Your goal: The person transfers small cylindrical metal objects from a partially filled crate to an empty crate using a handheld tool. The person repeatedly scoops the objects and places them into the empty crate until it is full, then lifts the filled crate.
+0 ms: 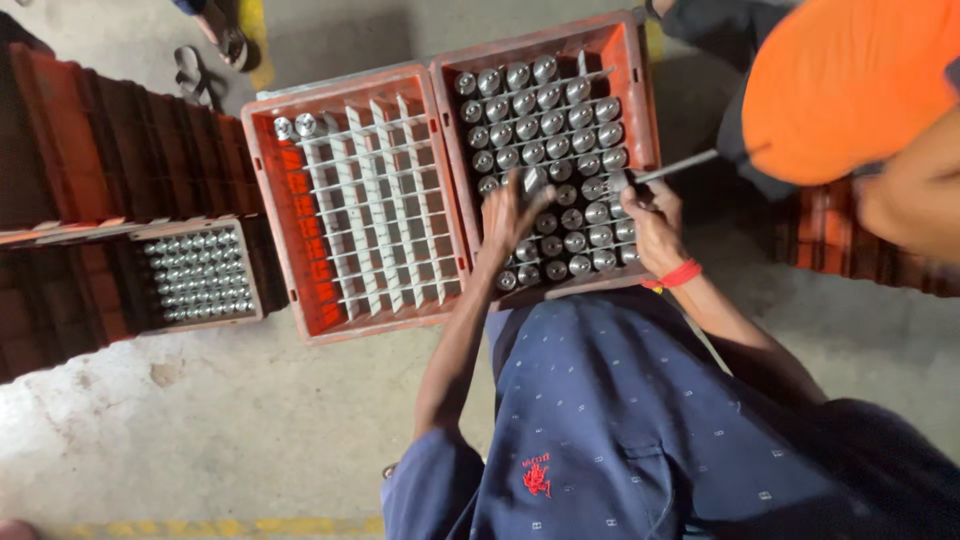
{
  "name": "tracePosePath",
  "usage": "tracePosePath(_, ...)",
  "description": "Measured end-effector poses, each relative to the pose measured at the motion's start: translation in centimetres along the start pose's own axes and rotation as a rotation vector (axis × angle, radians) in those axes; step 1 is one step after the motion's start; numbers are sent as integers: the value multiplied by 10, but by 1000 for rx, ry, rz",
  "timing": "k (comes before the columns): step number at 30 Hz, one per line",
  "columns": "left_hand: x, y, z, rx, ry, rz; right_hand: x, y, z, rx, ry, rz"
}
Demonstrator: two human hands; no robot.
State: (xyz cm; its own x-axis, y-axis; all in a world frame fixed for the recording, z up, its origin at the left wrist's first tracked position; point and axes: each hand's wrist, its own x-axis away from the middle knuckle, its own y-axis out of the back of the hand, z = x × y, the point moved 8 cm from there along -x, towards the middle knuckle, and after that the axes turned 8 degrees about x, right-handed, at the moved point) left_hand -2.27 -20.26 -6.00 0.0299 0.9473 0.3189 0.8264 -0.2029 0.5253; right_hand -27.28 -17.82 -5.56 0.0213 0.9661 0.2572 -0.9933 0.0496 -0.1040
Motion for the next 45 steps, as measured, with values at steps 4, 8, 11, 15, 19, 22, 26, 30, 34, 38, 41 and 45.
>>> tracePosePath(4,-85,20,-63,-73,-341,-308,8,23,5,-22,6,-71)
tracePosePath(8,-105,25,-116,-139,-620,-507,34,30,-6,64,-38,-123)
tracePosePath(11,-91,18,-110,-49,-641,-458,48,34,-26,16,-116,-117)
tracePosePath(15,-54,49,-50,132,-514,-438,56,40,-44,-4,-71,-150)
tracePosePath(19,-19,170,35,-122,-307,-814,64,34,-56,-38,-83,-181)
tracePosePath(22,-10,259,84,-404,-128,-926,73,22,-54,-83,-114,-153)
tracePosePath(26,-23,309,114,-429,-25,-878,81,9,-52,-53,-149,-163)
tracePosePath(30,-36,311,102,-507,-80,-871,82,3,-61,-64,-136,-166)
tracePosePath(34,-9,321,80,-494,-404,-872,86,12,-68,0,-117,-168)
tracePosePath(38,39,336,89,-17,-365,-852,90,19,-64,22,-123,-187)
tracePosePath(41,58,286,88,560,-478,-829,82,0,-63,105,-193,-111)
tracePosePath(45,52,133,112,985,148,-481,65,-58,-40,74,-142,115)
